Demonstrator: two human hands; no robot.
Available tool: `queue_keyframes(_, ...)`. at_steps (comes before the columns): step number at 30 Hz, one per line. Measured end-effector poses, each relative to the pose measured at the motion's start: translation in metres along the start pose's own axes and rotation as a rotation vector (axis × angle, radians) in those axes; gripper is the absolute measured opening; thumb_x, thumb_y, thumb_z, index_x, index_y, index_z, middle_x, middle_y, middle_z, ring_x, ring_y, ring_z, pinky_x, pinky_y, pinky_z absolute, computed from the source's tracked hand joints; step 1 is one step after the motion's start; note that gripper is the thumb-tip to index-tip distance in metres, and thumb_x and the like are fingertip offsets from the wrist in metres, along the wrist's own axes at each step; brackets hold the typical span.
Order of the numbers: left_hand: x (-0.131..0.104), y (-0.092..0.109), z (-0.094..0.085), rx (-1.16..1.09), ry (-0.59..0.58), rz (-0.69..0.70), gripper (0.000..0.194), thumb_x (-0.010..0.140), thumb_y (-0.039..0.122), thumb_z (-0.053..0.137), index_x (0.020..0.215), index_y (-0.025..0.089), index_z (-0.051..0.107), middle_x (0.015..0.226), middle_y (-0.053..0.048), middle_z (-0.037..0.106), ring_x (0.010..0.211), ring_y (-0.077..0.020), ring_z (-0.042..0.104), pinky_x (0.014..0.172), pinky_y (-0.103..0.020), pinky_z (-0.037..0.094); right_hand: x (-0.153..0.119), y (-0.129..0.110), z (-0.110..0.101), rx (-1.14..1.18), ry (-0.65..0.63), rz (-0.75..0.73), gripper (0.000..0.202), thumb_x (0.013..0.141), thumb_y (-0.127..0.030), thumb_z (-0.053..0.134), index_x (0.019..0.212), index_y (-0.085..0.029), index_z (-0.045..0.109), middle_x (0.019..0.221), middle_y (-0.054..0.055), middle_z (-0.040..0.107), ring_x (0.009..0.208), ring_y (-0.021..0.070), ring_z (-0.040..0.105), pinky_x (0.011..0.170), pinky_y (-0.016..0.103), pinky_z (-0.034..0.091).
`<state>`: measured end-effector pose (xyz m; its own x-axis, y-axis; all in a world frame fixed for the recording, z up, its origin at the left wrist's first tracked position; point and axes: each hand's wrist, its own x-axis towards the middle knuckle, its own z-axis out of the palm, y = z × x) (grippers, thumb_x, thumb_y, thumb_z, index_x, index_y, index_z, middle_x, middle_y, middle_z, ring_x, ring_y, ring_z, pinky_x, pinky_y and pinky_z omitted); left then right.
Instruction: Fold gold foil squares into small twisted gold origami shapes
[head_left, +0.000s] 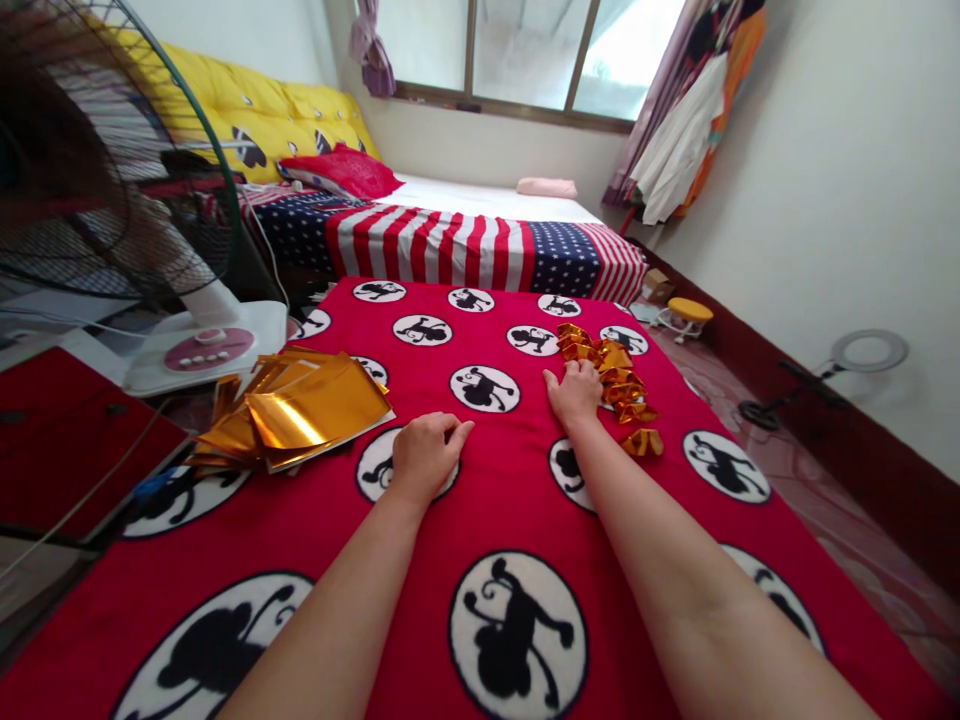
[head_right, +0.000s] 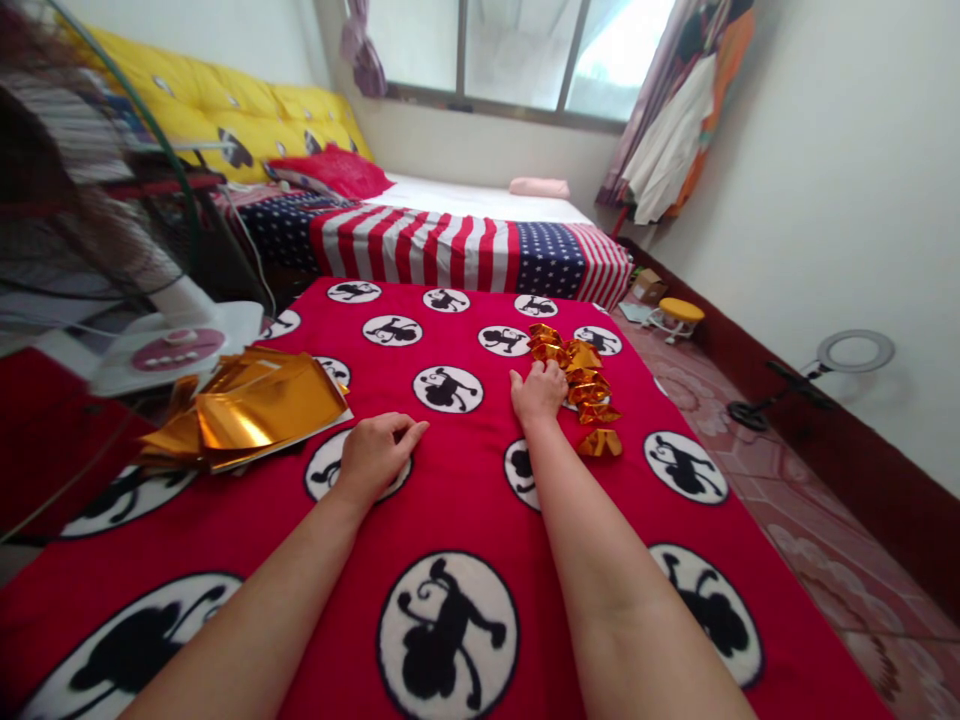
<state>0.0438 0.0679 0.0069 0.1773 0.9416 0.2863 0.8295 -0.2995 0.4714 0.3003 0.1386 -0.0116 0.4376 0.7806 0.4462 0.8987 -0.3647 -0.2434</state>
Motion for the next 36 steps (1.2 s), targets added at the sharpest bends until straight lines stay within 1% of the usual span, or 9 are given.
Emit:
queue_keyframes(3,0.000,0.001,0.000,0.001,-0.001,-0.007,0.039,0.092,0.046,0.046,0.074,0.021,0.070,0.077,-0.006,0.072,0.072,-0.0190,0.062,0.062,-0.028,0.033,-0.002,-0.002,0.001,0.027,-0.030,0.000,0.047,0.089,-0.042,0.054,0.116,-0.004,0.060,0.119,0.023,0.058,0.115,0.0321,0.050,0.100,0.044,0.032)
queue_keyframes(6,0.001,0.001,0.000,0.005,0.000,-0.015,0.039,0.092,0.047,0.047,0.072,0.022,0.070,0.076,-0.006,0.072,0.071,-0.0194,0.062,0.060,-0.029,0.032,-0.013,-0.012,-0.003,0.076,-0.122,0.036,0.054,0.090,-0.041,0.052,0.127,-0.002,0.054,0.138,0.027,0.048,0.132,0.0354,0.039,0.108,0.050,0.026)
queue_keyframes(11,0.003,0.000,0.001,-0.043,-0.010,-0.036,0.037,0.092,0.045,0.048,0.074,0.021,0.070,0.077,-0.005,0.071,0.071,-0.0190,0.062,0.063,-0.028,0.036,-0.064,-0.049,-0.022,0.216,-0.369,-0.033,0.055,0.090,-0.038,0.052,0.137,-0.010,0.047,0.153,0.019,0.035,0.144,0.0328,0.025,0.114,0.055,0.021)
queue_keyframes(15,0.001,0.000,-0.008,-0.069,0.196,-0.024,0.024,0.092,0.032,0.050,0.095,0.020,0.070,0.099,-0.008,0.071,0.097,-0.0223,0.062,0.090,-0.033,0.042,-0.108,-0.075,-0.037,0.254,-0.362,-0.189,0.052,0.089,-0.034,0.052,0.138,-0.016,0.047,0.155,0.014,0.033,0.146,0.0313,0.022,0.115,0.059,0.016)
queue_keyframes(18,0.000,-0.002,-0.021,0.056,0.438,-0.067,0.034,0.092,0.031,0.050,0.122,0.020,0.061,0.134,-0.013,0.056,0.131,-0.0286,0.042,0.112,-0.046,0.025,-0.120,-0.082,-0.042,0.264,-0.337,-0.198,0.050,0.090,-0.032,0.050,0.138,-0.018,0.048,0.154,0.013,0.036,0.145,0.0306,0.025,0.115,0.059,0.015)
queue_keyframes(21,0.001,-0.015,-0.031,0.159,0.515,-0.205,0.063,0.090,0.038,0.049,0.145,0.009,0.036,0.155,-0.021,0.029,0.148,-0.0344,0.011,0.117,-0.056,0.011,-0.119,-0.080,-0.043,0.276,-0.325,-0.195,0.048,0.091,-0.032,0.050,0.137,-0.018,0.050,0.153,0.012,0.038,0.144,0.0293,0.027,0.115,0.057,0.017)
queue_keyframes(23,0.004,-0.029,-0.032,0.179,0.500,-0.338,0.076,0.090,0.044,0.048,0.148,0.001,0.025,0.157,-0.029,0.017,0.148,-0.0395,0.001,0.116,-0.061,0.009,-0.117,-0.078,-0.043,0.282,-0.322,-0.197,0.047,0.091,-0.032,0.050,0.136,-0.018,0.051,0.152,0.012,0.040,0.144,0.0291,0.028,0.115,0.056,0.018)
queue_keyframes(27,0.007,-0.055,-0.027,0.190,0.377,-0.575,0.077,0.087,0.041,0.050,0.143,-0.009,0.030,0.152,-0.038,0.020,0.146,-0.0464,0.005,0.114,-0.064,0.010,-0.117,-0.078,-0.044,0.284,-0.319,-0.197,0.045,0.091,-0.031,0.051,0.134,-0.020,0.052,0.152,0.011,0.040,0.143,0.0296,0.028,0.115,0.057,0.018)
queue_keyframes(36,0.007,-0.065,-0.022,0.295,0.300,-0.436,0.058,0.088,0.034,0.053,0.131,-0.005,0.053,0.149,-0.034,0.032,0.143,-0.0414,0.025,0.115,-0.053,0.022,-0.118,-0.078,-0.045,0.284,-0.325,-0.209,0.045,0.091,-0.032,0.050,0.134,-0.019,0.052,0.152,0.011,0.039,0.144,0.0296,0.027,0.115,0.056,0.018)
